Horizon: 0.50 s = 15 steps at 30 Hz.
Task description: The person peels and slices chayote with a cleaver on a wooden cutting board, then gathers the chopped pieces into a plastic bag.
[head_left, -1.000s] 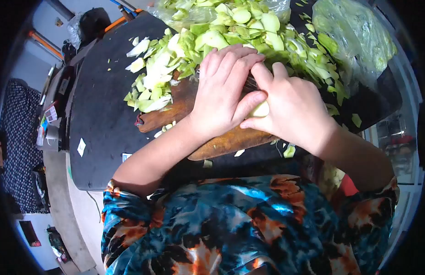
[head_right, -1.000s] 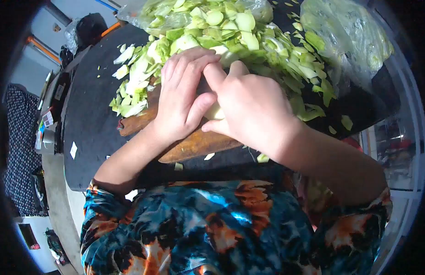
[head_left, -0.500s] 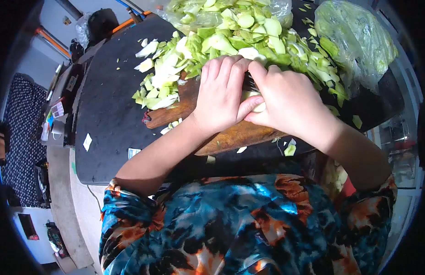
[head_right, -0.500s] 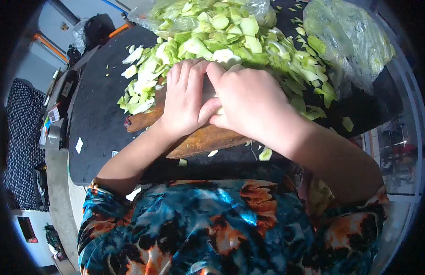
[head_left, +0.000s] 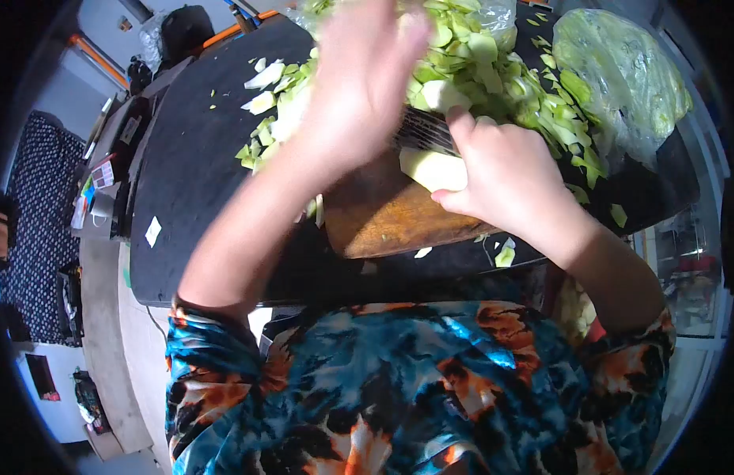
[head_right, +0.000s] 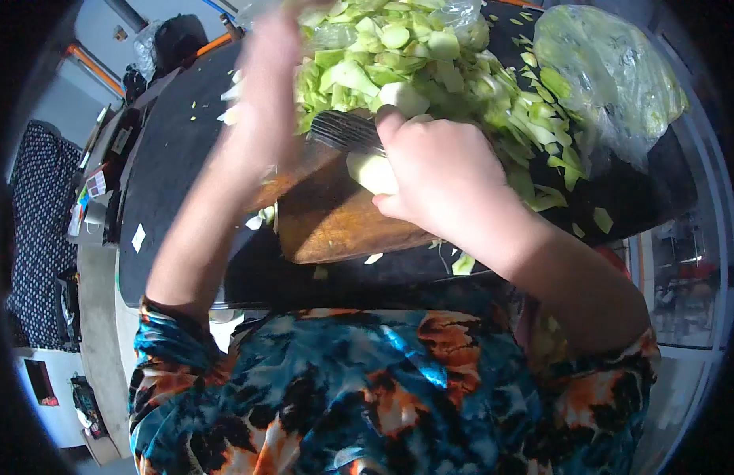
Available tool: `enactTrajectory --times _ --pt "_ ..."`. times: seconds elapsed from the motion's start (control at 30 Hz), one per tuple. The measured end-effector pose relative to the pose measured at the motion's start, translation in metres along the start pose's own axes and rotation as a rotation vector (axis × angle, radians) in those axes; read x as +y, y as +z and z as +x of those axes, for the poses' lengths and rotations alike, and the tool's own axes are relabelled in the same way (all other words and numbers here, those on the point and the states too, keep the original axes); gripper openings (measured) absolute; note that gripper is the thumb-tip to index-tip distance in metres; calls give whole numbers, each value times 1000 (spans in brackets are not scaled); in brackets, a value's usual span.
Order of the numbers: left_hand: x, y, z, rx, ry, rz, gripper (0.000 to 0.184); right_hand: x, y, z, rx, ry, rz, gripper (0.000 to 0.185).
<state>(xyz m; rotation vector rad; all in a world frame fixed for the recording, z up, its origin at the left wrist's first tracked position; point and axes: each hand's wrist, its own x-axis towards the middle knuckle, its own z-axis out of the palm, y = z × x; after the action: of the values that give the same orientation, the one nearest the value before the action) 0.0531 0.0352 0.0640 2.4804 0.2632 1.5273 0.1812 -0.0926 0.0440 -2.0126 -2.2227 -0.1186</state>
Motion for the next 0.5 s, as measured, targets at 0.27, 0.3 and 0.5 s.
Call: enactTrajectory --times 0.27,0.3,0.5 --pt "-15 50 -20 -495 -592 -180 63 -1 6 -1 -38 11 51 54" --pt "-20 53 -18 -257 -569 -441 69 -2 6 -5 -30 14 34 55" --pt "-17 -9 9 12 -160 -252 33 -6 4 -5 -112 65 32 62"
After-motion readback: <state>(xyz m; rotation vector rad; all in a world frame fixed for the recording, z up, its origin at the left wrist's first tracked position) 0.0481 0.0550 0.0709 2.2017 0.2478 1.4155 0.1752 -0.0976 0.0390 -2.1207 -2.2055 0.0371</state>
